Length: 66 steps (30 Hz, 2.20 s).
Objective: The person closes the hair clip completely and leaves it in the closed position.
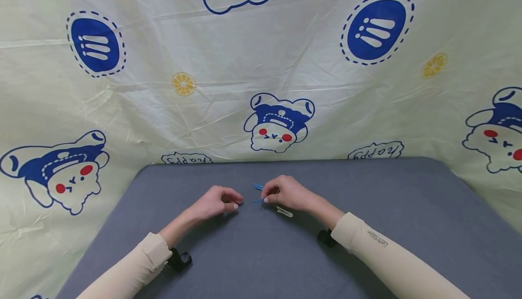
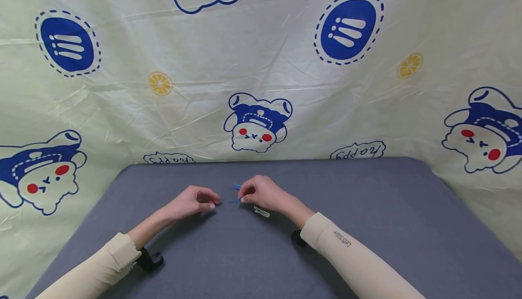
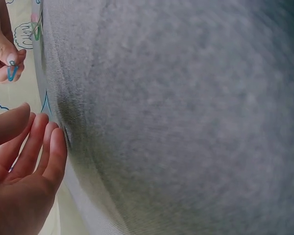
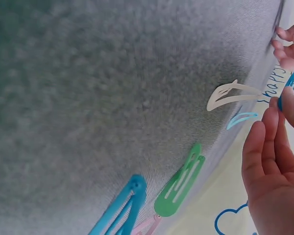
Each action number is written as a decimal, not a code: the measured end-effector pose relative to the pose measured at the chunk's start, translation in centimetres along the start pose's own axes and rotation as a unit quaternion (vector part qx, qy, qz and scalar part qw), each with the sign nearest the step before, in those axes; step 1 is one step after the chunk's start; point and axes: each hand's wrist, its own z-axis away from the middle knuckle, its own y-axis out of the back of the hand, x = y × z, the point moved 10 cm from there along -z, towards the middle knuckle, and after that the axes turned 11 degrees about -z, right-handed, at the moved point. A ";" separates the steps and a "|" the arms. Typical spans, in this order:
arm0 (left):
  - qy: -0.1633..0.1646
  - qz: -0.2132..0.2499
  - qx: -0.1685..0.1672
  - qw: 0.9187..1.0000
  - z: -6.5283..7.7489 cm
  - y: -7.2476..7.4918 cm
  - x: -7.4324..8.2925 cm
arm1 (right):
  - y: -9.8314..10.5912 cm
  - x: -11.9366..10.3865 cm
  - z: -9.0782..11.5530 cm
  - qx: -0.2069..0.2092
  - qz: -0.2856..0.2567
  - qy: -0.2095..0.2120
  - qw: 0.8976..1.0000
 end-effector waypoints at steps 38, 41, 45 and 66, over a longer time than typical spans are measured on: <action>-0.039 -0.002 0.113 0.993 0.9 1.4 6.1 | 3.7 -3.5 7.7 0.209 -0.073 0.019 0.975; -0.042 0.001 0.117 0.992 1.1 1.2 6.7 | 3.9 -3.6 8.2 0.215 -0.070 0.014 0.974; -0.045 0.003 0.121 0.992 1.5 1.0 7.5 | 3.9 -3.6 8.9 0.229 -0.062 0.013 0.971; -0.030 0.022 0.131 0.991 4.6 -0.7 10.0 | 2.5 -5.3 13.2 0.284 -0.127 0.049 0.949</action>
